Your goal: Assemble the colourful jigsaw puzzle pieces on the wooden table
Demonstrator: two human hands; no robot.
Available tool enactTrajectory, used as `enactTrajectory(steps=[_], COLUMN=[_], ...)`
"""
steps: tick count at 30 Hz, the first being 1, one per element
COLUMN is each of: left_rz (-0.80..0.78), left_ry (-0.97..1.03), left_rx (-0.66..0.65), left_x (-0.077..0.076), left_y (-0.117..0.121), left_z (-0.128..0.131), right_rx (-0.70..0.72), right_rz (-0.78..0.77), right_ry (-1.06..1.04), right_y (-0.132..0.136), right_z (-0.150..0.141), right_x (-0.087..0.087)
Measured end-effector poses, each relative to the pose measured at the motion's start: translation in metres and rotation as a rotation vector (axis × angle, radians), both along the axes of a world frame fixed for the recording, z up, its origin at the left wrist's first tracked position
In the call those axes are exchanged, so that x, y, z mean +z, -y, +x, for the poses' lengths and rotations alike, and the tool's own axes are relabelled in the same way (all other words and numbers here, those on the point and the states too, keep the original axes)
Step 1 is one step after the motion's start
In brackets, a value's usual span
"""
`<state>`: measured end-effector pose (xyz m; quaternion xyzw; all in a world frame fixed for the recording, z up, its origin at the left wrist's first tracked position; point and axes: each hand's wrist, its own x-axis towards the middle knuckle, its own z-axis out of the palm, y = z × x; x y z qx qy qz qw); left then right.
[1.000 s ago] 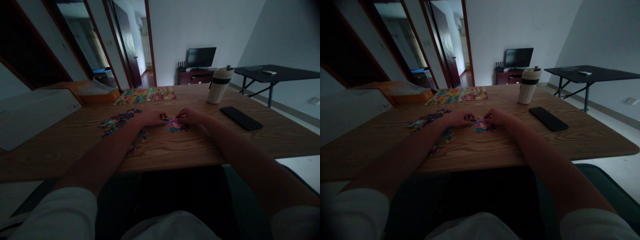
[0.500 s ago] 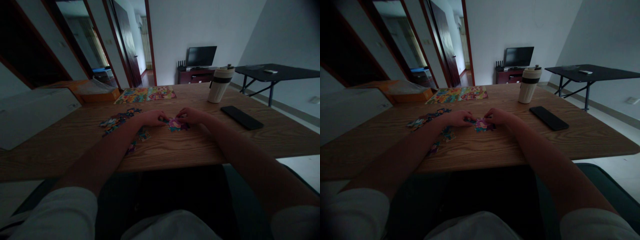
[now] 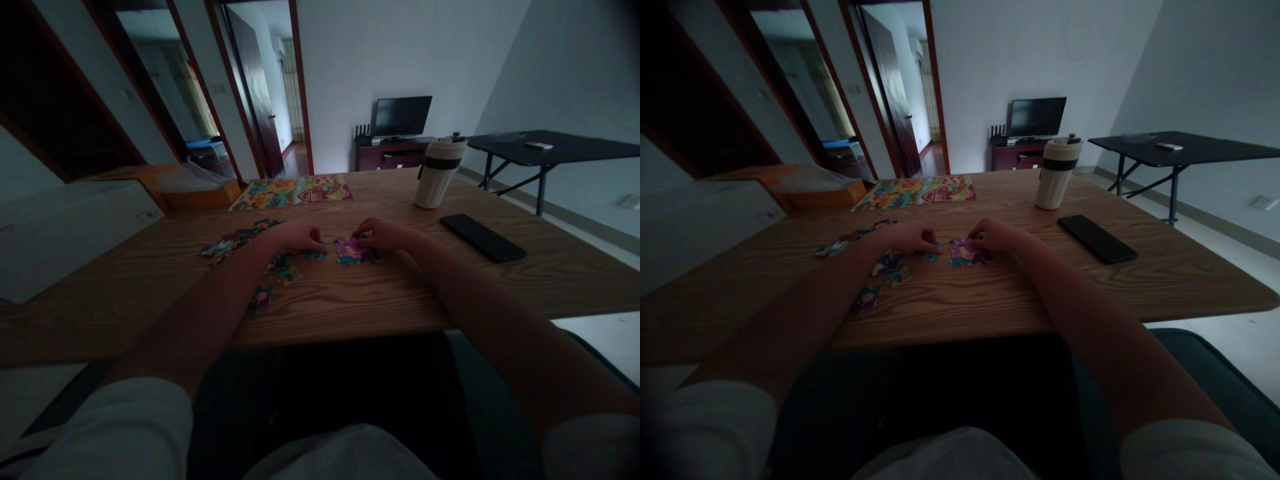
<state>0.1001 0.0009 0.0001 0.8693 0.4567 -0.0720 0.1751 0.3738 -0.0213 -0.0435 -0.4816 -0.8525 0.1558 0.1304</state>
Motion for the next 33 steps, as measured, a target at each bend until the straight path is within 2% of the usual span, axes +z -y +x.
enactTrajectory(steps=[4,8,13,16,19,24,33], left_rz=[-0.044,-0.056,-0.010,0.081,0.163,0.149,0.166], left_ry=[-0.050,-0.016,0.126,0.178,0.157,0.096,0.115], left_rx=[-0.028,-0.079,-0.116,-0.129,-0.149,-0.239,-0.305], left_x=[0.012,0.019,0.005,-0.005,-0.004,0.005,0.004], left_y=[0.004,0.021,0.055,0.071,0.082,0.091,0.089], left_z=[-0.003,0.000,0.014,0.025,0.029,0.024,0.022], right_rx=[0.012,0.020,0.030,0.023,0.032,0.024,0.025], right_rz=[-0.016,-0.013,-0.020,-0.012,-0.016,-0.035,-0.059], right_ry=[0.006,0.013,-0.011,-0.024,-0.026,-0.038,-0.030], right_y=[-0.001,-0.001,0.001,0.003,0.004,0.002,0.001], right_z=[0.001,0.001,0.001,0.000,0.000,0.003,0.005], right_x=[0.000,0.000,0.001,0.003,0.004,0.001,0.000])
